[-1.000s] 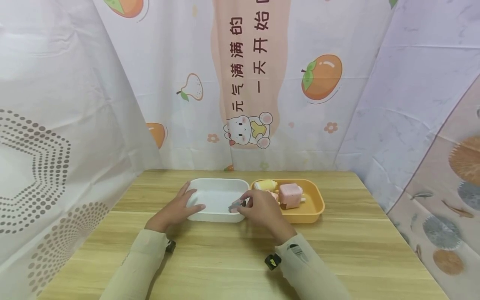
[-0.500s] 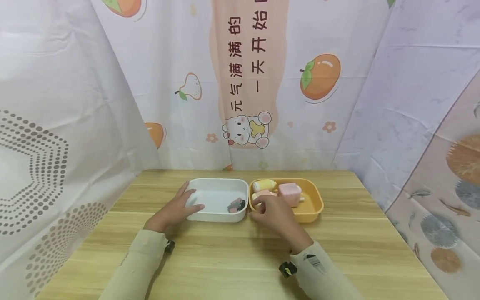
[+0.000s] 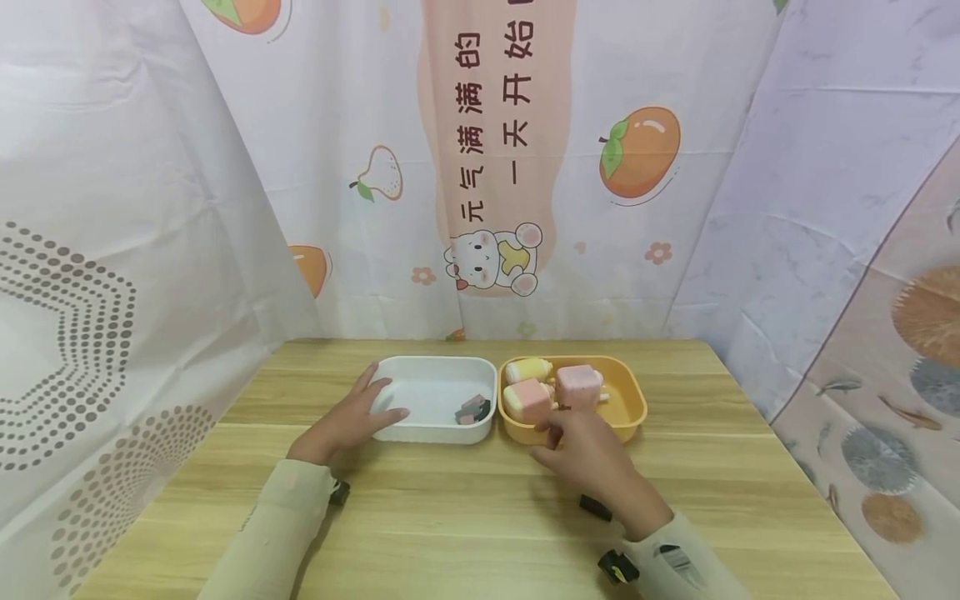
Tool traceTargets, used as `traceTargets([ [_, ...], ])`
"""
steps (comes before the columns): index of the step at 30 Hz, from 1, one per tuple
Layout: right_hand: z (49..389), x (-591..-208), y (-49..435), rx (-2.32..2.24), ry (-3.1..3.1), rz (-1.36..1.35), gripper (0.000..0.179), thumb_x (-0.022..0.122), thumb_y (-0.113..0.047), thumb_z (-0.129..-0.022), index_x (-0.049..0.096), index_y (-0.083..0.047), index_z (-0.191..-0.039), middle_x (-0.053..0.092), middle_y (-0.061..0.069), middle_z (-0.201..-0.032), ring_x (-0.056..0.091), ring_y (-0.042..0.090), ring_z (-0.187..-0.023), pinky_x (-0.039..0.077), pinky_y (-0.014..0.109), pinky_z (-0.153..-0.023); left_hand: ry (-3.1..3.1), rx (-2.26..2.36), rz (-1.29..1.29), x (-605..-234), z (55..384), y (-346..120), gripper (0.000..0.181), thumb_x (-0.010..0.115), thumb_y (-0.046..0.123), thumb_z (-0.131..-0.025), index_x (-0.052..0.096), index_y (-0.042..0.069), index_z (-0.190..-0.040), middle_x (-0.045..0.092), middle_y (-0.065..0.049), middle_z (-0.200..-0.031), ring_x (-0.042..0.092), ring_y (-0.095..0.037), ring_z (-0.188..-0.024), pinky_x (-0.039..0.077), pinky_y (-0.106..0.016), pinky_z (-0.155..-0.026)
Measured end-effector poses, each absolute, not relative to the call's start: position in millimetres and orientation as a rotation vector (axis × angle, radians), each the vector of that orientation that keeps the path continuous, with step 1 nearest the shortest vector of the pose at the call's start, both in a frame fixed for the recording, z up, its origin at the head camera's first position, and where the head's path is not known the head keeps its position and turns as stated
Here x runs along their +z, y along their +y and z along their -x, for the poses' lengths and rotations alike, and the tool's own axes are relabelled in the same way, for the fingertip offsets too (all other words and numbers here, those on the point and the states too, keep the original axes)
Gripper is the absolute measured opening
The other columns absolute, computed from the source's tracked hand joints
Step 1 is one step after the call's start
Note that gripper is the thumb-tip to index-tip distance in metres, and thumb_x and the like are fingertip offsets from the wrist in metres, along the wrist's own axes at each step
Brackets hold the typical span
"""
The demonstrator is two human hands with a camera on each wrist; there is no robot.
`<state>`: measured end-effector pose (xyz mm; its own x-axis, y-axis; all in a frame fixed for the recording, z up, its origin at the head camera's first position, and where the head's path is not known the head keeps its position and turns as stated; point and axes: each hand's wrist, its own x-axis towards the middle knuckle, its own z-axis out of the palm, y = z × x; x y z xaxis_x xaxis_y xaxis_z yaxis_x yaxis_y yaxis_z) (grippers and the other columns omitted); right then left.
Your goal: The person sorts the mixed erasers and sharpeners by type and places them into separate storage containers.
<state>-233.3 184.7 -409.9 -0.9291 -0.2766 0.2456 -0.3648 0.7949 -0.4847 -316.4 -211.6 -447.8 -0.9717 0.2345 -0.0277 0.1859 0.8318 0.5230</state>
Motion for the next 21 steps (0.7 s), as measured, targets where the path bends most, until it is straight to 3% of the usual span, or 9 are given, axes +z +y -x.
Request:
traceTargets([
  [8,218,-417,207,0.767,-2.890,-0.494,0.019,0.085,-0.028,-0.083,0.079,-0.020,-0.099,0.060,-0.017,-0.074,0.050,0.001,-0.060,0.044,0.023,-0.059,2.924,0.827,-0.334,-449,315,-211,0.097,0.060,0.071,-0.093,0.033,0.008,-0.162,-0.006,-0.010,-0.175,0.037,-0.043,-0.151,0.038,-0.063,-0.115],
  [21,202,-431,239,0.701,-2.977,-0.494,0.022,0.089,-0.031,-0.079,0.078,-0.020,-0.096,0.063,-0.014,-0.076,0.052,0.000,-0.065,0.045,0.024,-0.060,2.923,0.821,-0.340,-450,317,-213,0.102,0.058,0.077,-0.090,0.031,0.011,-0.163,-0.007,-0.007,-0.176,0.038,-0.043,-0.150,0.039,-0.063,-0.114],
])
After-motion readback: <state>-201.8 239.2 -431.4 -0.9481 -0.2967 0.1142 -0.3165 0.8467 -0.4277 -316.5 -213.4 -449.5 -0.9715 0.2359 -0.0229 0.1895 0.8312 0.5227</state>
